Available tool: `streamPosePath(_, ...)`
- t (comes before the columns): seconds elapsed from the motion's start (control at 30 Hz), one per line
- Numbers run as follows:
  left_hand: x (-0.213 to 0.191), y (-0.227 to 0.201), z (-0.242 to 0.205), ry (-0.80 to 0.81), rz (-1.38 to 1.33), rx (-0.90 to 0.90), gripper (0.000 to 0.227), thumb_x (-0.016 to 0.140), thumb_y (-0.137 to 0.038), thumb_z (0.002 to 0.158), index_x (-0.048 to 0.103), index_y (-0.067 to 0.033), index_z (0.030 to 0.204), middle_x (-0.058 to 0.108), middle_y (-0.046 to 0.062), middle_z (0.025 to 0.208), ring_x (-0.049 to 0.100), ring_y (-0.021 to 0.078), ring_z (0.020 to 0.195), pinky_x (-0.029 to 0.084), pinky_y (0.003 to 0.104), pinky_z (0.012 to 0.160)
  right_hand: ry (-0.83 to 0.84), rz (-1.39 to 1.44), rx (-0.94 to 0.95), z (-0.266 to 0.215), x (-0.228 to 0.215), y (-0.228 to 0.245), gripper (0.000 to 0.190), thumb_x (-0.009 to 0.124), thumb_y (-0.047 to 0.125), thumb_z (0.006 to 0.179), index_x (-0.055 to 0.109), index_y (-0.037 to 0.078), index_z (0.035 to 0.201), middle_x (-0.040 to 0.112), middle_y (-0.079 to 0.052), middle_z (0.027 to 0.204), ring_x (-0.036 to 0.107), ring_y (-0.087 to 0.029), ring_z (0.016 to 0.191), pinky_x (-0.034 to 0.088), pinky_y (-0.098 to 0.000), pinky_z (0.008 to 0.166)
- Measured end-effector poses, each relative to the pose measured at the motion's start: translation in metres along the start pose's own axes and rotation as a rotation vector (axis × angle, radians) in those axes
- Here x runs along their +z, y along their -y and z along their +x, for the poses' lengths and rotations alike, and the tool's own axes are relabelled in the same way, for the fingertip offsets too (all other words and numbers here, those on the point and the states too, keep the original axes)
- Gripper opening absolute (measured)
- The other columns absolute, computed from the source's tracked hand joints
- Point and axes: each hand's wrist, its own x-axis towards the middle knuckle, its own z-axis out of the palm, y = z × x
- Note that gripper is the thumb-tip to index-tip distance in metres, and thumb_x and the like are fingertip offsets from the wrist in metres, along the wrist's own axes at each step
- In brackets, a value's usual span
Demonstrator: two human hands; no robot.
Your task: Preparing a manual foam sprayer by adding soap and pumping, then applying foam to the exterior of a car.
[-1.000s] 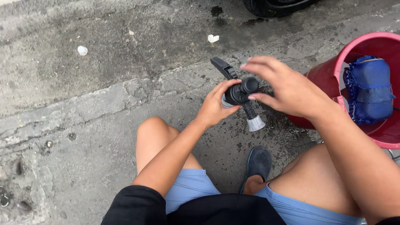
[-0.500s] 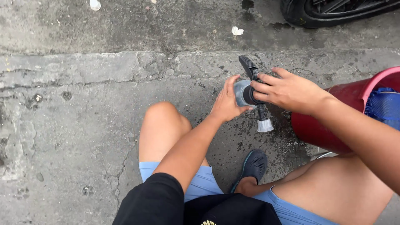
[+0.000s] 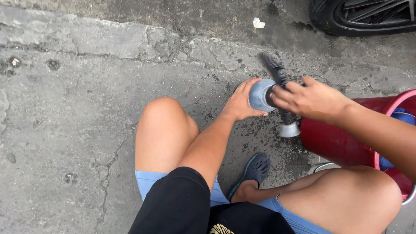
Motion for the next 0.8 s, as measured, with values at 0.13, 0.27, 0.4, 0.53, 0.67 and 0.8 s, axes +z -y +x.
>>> streamPosePath(0.13,-0.003,-0.008,-0.012,0.013,0.004,-0.114,0.125,0.095,-0.049,0.056,0.023,-0.0376,0.157,0.024,0.001,0.17,0.028,0.0307,0.155,0.03,0.066,0.118,0.507,0.328,0.562,0.04,-0.037,-0.01,0.067,0.055,0.083,0.08,0.064,0.018,0.092,0.073,0.002,0.069,0.073,-0.023,0.058,0.056,-0.0377,0.054)
streamPosePath(0.27,0.0,-0.001,-0.01,0.025,0.081,-0.142,0.134,0.093,-0.056,0.056,0.012,-0.033,0.16,0.015,0.003,0.172,0.024,0.0327,0.156,0.028,0.067,0.118,0.87,0.708,0.971,0.049,-0.064,-0.043,0.091,0.01,0.067,0.115,0.074,0.005,0.096,0.074,-0.017,0.101,0.072,-0.038,0.095,0.056,-0.0477,0.077)
streamPosePath(0.4,0.005,0.006,-0.005,-0.003,0.156,-0.055,0.139,0.095,-0.059,0.057,0.008,-0.0327,0.162,0.015,0.004,0.171,0.019,0.0308,0.157,0.024,0.069,0.119,0.156,-0.094,0.201,0.01,-0.039,-0.052,0.054,0.059,0.023,0.089,0.05,0.027,0.143,0.061,0.009,0.126,0.059,-0.015,0.114,0.049,-0.0288,0.076)
streamPosePath(0.53,0.009,0.004,-0.004,-0.011,0.168,-0.025,0.135,0.095,-0.058,0.056,0.014,-0.0308,0.161,0.022,0.002,0.168,0.024,0.0285,0.155,0.031,0.065,0.115,0.044,0.006,-0.176,-0.004,0.024,-0.049,0.095,0.058,0.024,0.08,0.014,0.028,0.163,0.028,0.005,0.167,0.04,-0.022,0.142,0.046,-0.0449,0.101)
streamPosePath(0.67,0.011,0.012,-0.003,-0.013,0.167,-0.053,0.135,0.099,-0.05,0.057,0.014,-0.0314,0.16,0.022,0.004,0.169,0.023,0.0303,0.156,0.028,0.065,0.118,0.083,0.232,-0.109,0.001,0.052,-0.054,0.081,0.059,0.03,0.078,0.033,0.036,0.154,0.034,0.009,0.164,0.036,-0.025,0.148,0.04,-0.0489,0.106)
streamPosePath(0.8,0.002,0.018,-0.012,-0.125,0.065,-0.115,0.131,0.103,-0.032,0.055,0.023,-0.022,0.158,0.044,0.007,0.16,0.039,0.0312,0.151,0.038,0.062,0.117,0.806,0.502,0.36,0.025,-0.033,-0.041,0.077,0.043,0.094,0.079,0.067,0.033,0.12,0.077,0.014,0.076,0.073,-0.011,0.085,0.043,-0.0299,0.104)
